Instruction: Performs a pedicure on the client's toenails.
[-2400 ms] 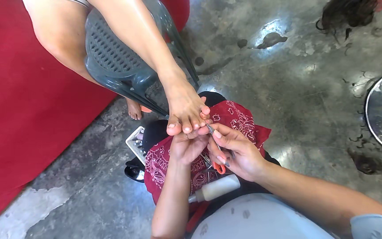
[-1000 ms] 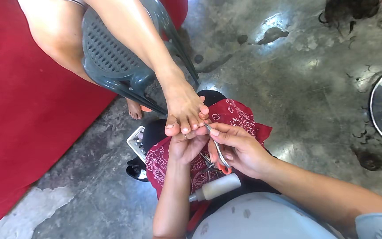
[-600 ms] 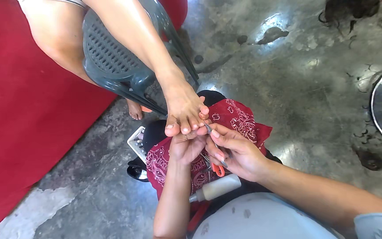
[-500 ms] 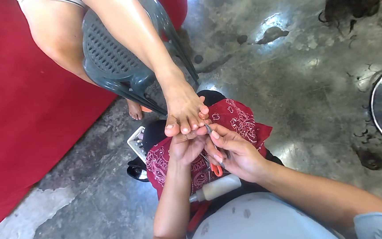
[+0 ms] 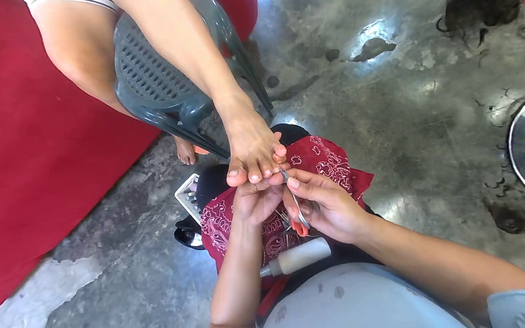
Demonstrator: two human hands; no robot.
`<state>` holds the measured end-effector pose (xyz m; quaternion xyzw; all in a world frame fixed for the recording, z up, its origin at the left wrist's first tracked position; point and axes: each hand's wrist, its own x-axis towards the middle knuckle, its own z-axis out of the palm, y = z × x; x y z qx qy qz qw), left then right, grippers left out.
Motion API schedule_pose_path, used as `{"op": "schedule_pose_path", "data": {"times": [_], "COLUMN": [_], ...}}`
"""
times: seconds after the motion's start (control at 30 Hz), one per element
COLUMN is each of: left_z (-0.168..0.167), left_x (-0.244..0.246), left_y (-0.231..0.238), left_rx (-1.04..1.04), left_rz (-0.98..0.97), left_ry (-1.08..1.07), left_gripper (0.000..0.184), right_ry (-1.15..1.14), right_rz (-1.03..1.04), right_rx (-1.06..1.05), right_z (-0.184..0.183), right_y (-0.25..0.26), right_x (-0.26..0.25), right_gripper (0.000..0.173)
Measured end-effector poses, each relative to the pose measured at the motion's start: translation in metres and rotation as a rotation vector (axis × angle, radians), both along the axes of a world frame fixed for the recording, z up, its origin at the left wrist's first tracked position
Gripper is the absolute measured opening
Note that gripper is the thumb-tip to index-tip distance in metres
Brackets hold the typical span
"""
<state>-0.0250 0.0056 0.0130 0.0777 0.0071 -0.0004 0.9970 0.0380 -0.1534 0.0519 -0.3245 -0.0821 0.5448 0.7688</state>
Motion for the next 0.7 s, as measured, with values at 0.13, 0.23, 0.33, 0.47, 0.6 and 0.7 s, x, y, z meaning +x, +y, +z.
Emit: {"op": "schedule_pose_path", "data": {"times": [0.13, 0.23, 0.33, 0.47, 0.6, 0.7], "left_z": [0.000, 0.000, 0.001, 0.000, 0.002, 0.000], "left_x": [-0.001, -0.001, 0.000, 0.001, -0.001, -0.001], "left_y": [-0.001, -0.001, -0.001, 0.000, 0.000, 0.000], "left_rx": [-0.019, -0.028, -0.035, -0.034, -0.057, -0.060], "left_rz": [0.009, 0.015, 0.017, 0.016, -0.020, -0.005], "left_ry": [0.019, 0.026, 0.026, -0.005, 0.020, 0.010], "left_gripper": [0.033, 0.045, 0.054, 0.058, 0.051, 0.048], "right_ry": [-0.084, -0.123, -0.057, 0.176, 0.288, 0.232], "right_rz": [0.000, -0.019, -0.014, 0.033, 0.110, 0.158], "right_rx": [0.008, 0.009, 0.039, 0.114, 0.167, 0.114], "right_z": [-0.004, -0.006, -0.008, -0.009, -0.004, 0.003], "right_y": [0.001, 0.001, 0.001, 0.003, 0.000, -0.007], "right_x": [-0.004, -0.007, -0.006, 0.000, 0.005, 0.007], "right_gripper": [0.022, 0.022, 0.023, 0.027, 0.034, 0.038]}}
